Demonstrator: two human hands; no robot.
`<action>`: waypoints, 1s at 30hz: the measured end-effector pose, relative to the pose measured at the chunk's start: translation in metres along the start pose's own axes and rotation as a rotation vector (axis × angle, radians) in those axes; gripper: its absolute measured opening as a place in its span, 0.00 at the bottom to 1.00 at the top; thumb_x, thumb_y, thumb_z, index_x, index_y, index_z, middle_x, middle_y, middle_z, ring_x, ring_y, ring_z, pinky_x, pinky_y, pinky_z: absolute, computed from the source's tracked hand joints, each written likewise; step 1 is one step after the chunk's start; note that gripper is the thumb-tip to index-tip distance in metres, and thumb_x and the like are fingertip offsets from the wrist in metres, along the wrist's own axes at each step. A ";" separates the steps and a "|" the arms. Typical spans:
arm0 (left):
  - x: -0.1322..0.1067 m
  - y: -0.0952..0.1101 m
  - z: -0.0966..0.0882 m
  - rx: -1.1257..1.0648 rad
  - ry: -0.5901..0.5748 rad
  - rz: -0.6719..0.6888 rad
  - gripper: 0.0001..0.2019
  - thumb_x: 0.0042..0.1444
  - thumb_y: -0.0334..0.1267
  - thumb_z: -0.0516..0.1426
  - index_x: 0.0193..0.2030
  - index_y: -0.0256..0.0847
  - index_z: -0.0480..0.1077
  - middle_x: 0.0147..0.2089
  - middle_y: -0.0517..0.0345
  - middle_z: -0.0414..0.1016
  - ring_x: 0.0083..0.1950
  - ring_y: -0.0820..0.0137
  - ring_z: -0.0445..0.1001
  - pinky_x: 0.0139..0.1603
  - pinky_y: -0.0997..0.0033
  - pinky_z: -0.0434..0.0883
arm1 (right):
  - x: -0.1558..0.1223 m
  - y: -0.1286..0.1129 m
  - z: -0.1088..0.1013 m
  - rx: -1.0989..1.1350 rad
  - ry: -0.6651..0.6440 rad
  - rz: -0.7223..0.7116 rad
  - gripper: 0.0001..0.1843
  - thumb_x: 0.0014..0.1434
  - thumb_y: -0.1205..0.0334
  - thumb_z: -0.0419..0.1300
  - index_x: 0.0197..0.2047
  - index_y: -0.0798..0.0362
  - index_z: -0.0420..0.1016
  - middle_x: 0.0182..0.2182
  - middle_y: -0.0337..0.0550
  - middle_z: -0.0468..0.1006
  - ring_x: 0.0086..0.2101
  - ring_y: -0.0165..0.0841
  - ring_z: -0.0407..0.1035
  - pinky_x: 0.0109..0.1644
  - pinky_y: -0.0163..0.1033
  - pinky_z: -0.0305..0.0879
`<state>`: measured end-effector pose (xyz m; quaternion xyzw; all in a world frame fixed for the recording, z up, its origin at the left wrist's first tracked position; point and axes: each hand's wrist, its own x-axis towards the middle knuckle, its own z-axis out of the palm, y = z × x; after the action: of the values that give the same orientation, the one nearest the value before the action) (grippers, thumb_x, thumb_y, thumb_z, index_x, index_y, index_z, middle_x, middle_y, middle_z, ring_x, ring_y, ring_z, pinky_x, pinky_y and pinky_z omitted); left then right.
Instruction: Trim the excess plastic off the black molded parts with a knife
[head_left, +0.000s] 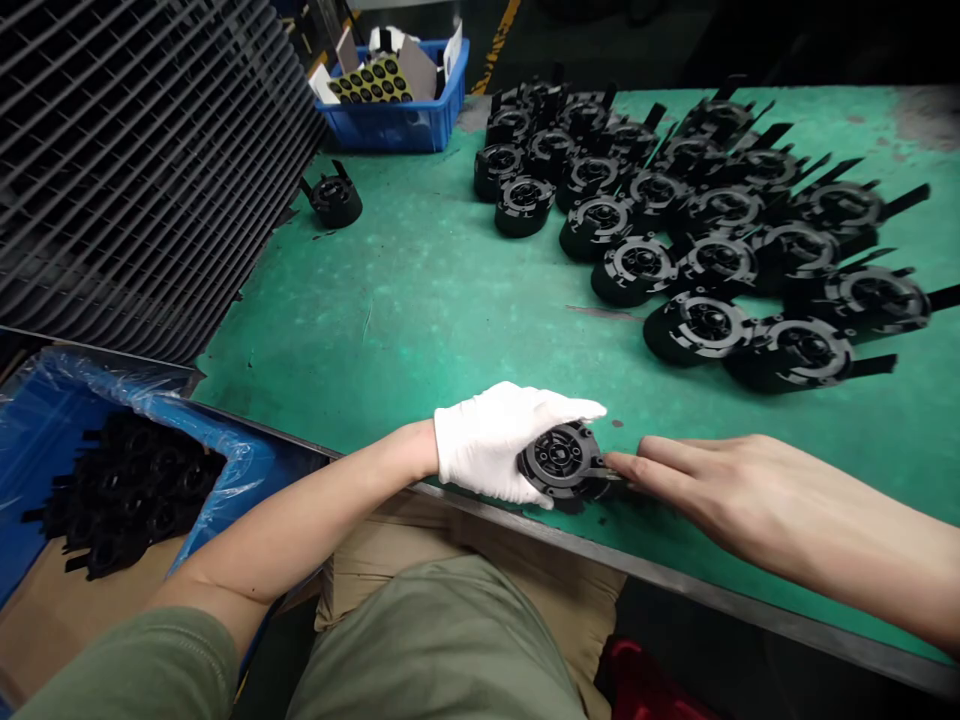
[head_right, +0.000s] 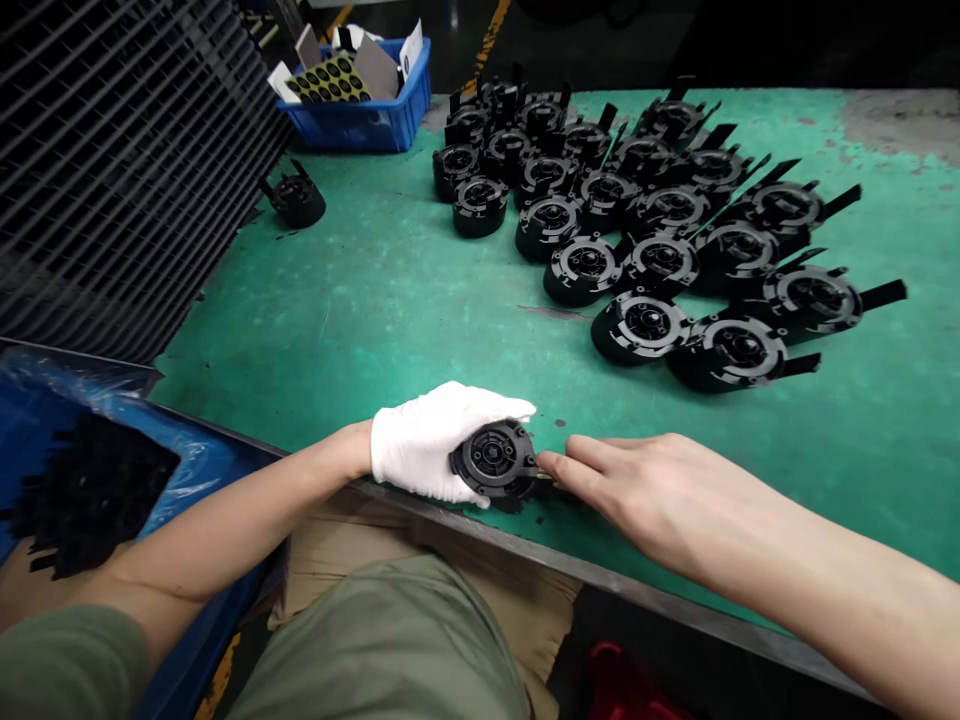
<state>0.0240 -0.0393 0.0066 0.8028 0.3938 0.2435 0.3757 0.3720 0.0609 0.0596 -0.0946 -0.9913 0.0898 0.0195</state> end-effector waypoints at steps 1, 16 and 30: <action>0.001 0.001 -0.001 -0.002 0.001 -0.001 0.56 0.65 0.55 0.81 0.94 0.46 0.66 0.82 0.33 0.87 0.82 0.35 0.89 0.84 0.36 0.85 | 0.000 -0.001 -0.003 0.034 0.000 -0.020 0.30 0.84 0.73 0.55 0.75 0.45 0.90 0.41 0.39 0.88 0.30 0.31 0.80 0.35 0.39 0.71; -0.001 -0.016 0.023 0.070 0.304 -0.152 0.57 0.41 0.86 0.84 0.63 0.45 0.82 0.64 0.36 0.88 0.67 0.34 0.90 0.74 0.30 0.90 | -0.019 -0.076 0.021 0.044 0.302 0.367 0.30 0.93 0.60 0.59 0.90 0.50 0.68 0.44 0.40 0.85 0.36 0.36 0.86 0.41 0.41 0.78; -0.013 -0.005 0.013 0.101 0.245 -0.112 0.47 0.58 0.72 0.84 0.72 0.45 0.80 0.72 0.33 0.90 0.71 0.36 0.92 0.78 0.32 0.89 | 0.006 -0.087 0.026 -0.258 0.209 0.307 0.34 0.79 0.77 0.52 0.83 0.55 0.71 0.38 0.38 0.76 0.27 0.36 0.71 0.28 0.45 0.58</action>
<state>0.0236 -0.0530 -0.0065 0.7616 0.4927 0.2981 0.2972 0.3486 -0.0267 0.0501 -0.2546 -0.9612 -0.0460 0.0958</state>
